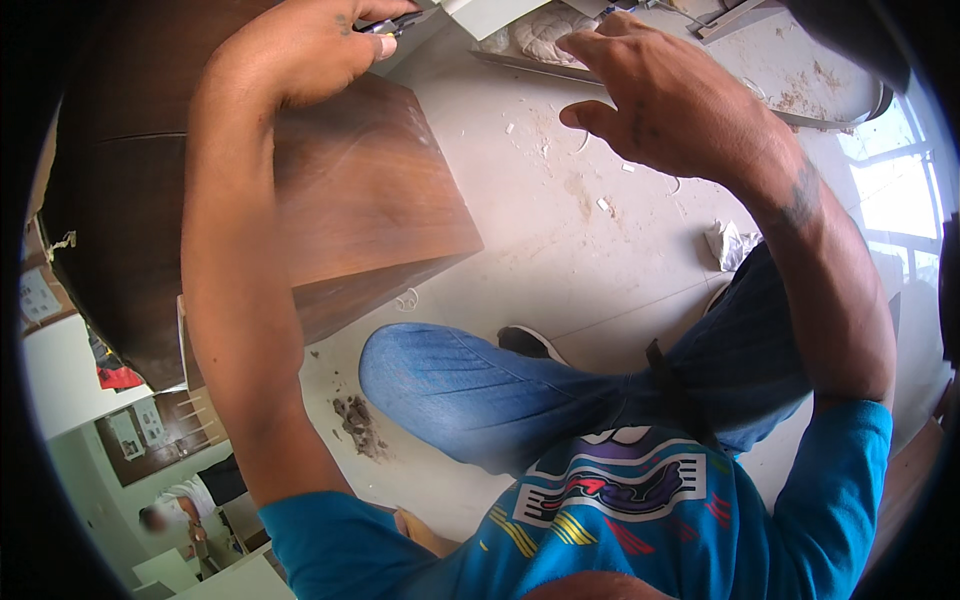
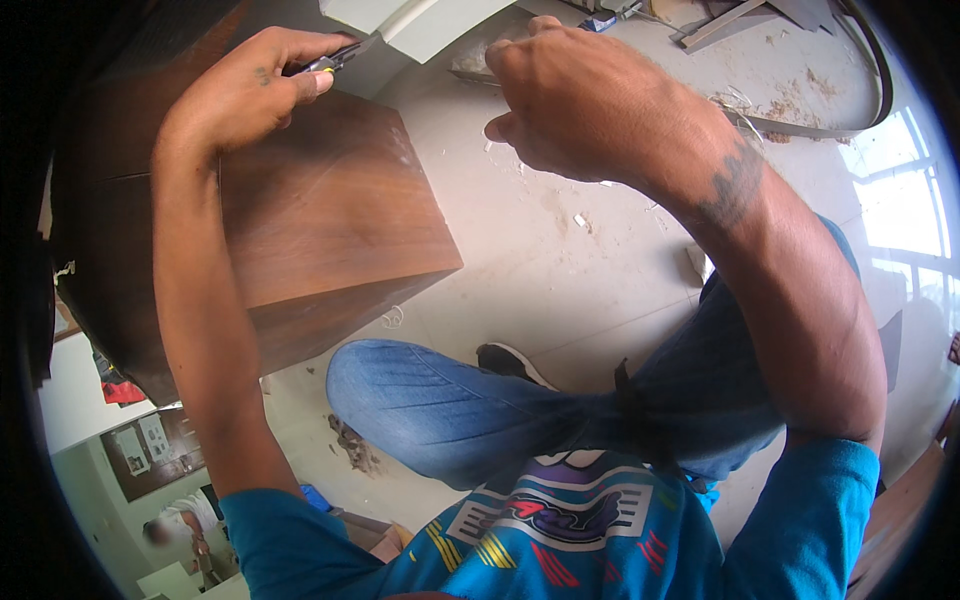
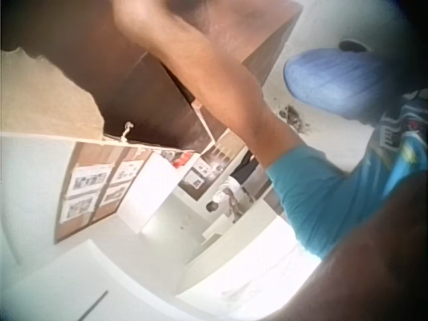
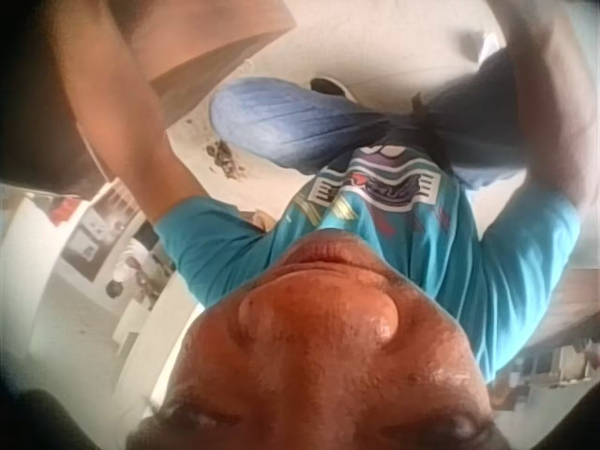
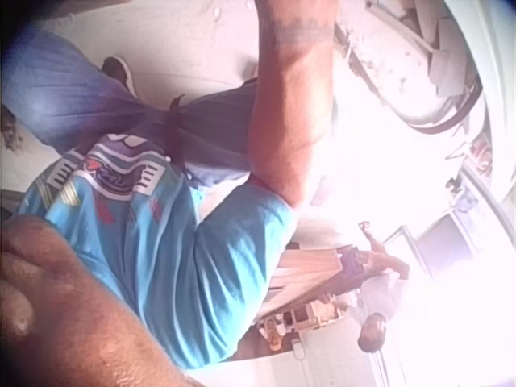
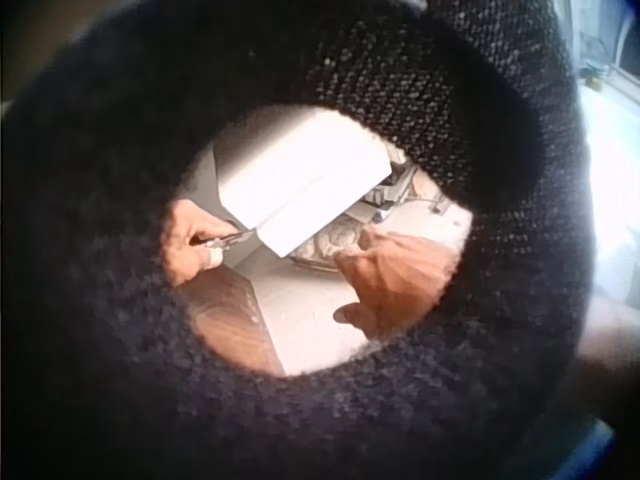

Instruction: The person uses a utility knife to trim and clean the edges of white plastic molding pieces. They repeatedly score the edges, peel away thin strips, and adjust the blade to refine the fit.

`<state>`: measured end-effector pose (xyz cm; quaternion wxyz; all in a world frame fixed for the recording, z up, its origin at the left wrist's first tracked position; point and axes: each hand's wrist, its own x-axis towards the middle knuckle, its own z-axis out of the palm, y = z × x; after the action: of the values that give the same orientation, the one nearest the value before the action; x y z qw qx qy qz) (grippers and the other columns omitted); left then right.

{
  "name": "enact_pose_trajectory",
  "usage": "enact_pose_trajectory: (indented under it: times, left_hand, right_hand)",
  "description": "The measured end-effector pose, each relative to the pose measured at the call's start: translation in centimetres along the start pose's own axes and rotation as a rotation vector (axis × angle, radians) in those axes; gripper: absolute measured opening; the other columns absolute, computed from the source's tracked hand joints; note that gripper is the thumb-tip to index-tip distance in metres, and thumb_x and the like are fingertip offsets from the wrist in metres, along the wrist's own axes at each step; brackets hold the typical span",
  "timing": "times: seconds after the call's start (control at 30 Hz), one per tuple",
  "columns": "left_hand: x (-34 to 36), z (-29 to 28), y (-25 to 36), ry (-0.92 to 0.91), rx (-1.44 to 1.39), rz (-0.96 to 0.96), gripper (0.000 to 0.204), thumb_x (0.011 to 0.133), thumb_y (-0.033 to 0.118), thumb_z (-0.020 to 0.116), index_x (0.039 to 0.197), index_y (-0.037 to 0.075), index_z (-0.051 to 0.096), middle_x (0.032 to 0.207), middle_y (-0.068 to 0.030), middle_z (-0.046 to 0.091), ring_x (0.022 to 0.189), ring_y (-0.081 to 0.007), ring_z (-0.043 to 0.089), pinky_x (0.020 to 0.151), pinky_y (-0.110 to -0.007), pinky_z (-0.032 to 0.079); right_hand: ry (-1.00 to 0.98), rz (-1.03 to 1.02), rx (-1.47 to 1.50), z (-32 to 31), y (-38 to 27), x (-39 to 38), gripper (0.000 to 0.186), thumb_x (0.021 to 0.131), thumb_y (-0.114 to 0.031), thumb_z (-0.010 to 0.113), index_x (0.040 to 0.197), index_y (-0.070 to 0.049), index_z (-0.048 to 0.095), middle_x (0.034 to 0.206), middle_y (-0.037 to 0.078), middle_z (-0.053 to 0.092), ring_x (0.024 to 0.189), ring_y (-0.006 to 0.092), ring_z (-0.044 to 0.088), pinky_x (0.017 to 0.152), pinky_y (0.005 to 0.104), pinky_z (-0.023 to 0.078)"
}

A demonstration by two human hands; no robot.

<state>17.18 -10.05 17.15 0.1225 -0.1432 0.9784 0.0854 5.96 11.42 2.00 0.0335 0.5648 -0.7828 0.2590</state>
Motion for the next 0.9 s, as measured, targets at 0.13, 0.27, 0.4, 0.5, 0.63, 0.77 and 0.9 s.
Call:
enact_pose_trajectory:
  times: [0.13, 0.27, 0.4, 0.5, 0.63, 0.77, 0.9]
  left_hand:
    - [-0.1, -0.6, -0.8, -0.034, -0.062, 0.028, 0.045, 0.1, 0.013, 0.065, 0.144, 0.006, 0.069, 0.08, -0.0013, 0.06, 0.067, -0.0113, 0.049, 0.06, -0.031, 0.044]
    - [1.3, -0.4, -2.2, -0.032, 0.013, -0.005, 0.043, 0.101, 0.015, 0.067, 0.142, 0.004, 0.069, 0.078, -0.0011, 0.06, 0.067, -0.0113, 0.047, 0.061, -0.032, 0.044]
    - [1.2, -0.3, -1.3, -0.029, -0.002, -0.004, 0.042, 0.101, 0.015, 0.068, 0.142, 0.004, 0.069, 0.079, -0.0013, 0.06, 0.066, -0.0114, 0.047, 0.062, -0.033, 0.043]
    - [1.8, -0.2, -2.9, -0.034, 0.037, 0.022, 0.041, 0.101, 0.014, 0.068, 0.141, 0.004, 0.069, 0.08, -0.001, 0.061, 0.066, -0.0115, 0.047, 0.063, -0.033, 0.043]
    - [2.1, -0.2, -1.9, -0.079, 0.055, -0.059, 0.04, 0.101, 0.013, 0.069, 0.14, 0.005, 0.071, 0.081, -0.0003, 0.062, 0.067, -0.0115, 0.047, 0.063, -0.033, 0.043]
    - [2.7, -1.5, -2.3, -0.205, 0.009, -0.048, 0.042, 0.099, 0.014, 0.07, 0.14, 0.007, 0.072, 0.08, 0.0011, 0.06, 0.067, -0.0104, 0.047, 0.061, -0.031, 0.042]
    - [2.9, -0.2, -5.6, -0.246, -0.048, 0.278, 0.048, 0.097, 0.016, 0.071, 0.144, 0.011, 0.07, 0.082, 0.002, 0.06, 0.068, -0.0094, 0.049, 0.061, -0.028, 0.045]
  right_hand:
    - [0.047, -0.03, -0.01, 0.5, 0.4, -0.2, 0.029, 0.098, -0.02, 0.08, 0.106, 0.007, 0.074, 0.088, 0.023, 0.078, 0.09, 0.0329, 0.08, 0.081, 0.0404, 0.066]
    - [0.012, -0.006, 0.002, 0.4, 0.2, 0.2, 0.029, 0.098, -0.021, 0.079, 0.107, 0.007, 0.075, 0.089, 0.023, 0.078, 0.09, 0.0327, 0.08, 0.082, 0.0405, 0.066]
    - [-0.014, 0.006, -0.008, 0.4, 0.1, 0.1, 0.029, 0.098, -0.021, 0.079, 0.107, 0.007, 0.074, 0.091, 0.023, 0.078, 0.091, 0.0322, 0.08, 0.082, 0.0404, 0.066]
    - [-0.004, 0.006, -0.019, 0.3, 0.0, 0.0, 0.029, 0.099, -0.021, 0.078, 0.107, 0.007, 0.074, 0.092, 0.023, 0.078, 0.092, 0.0321, 0.08, 0.081, 0.0401, 0.066]
    - [-0.018, 0.005, -0.031, 0.6, 0.2, 0.0, 0.03, 0.099, -0.022, 0.078, 0.109, 0.006, 0.074, 0.093, 0.023, 0.078, 0.094, 0.0324, 0.08, 0.082, 0.0402, 0.066]
    - [-0.008, -0.008, -0.025, 0.7, 0.1, 0.0, 0.033, 0.098, -0.023, 0.079, 0.112, 0.006, 0.073, 0.095, 0.024, 0.078, 0.095, 0.0329, 0.08, 0.083, 0.0412, 0.065]
    - [-0.005, -0.003, -0.01, 0.7, 0.0, 0.2, 0.032, 0.098, -0.023, 0.079, 0.112, 0.005, 0.072, 0.096, 0.024, 0.078, 0.095, 0.0334, 0.08, 0.083, 0.0428, 0.065]
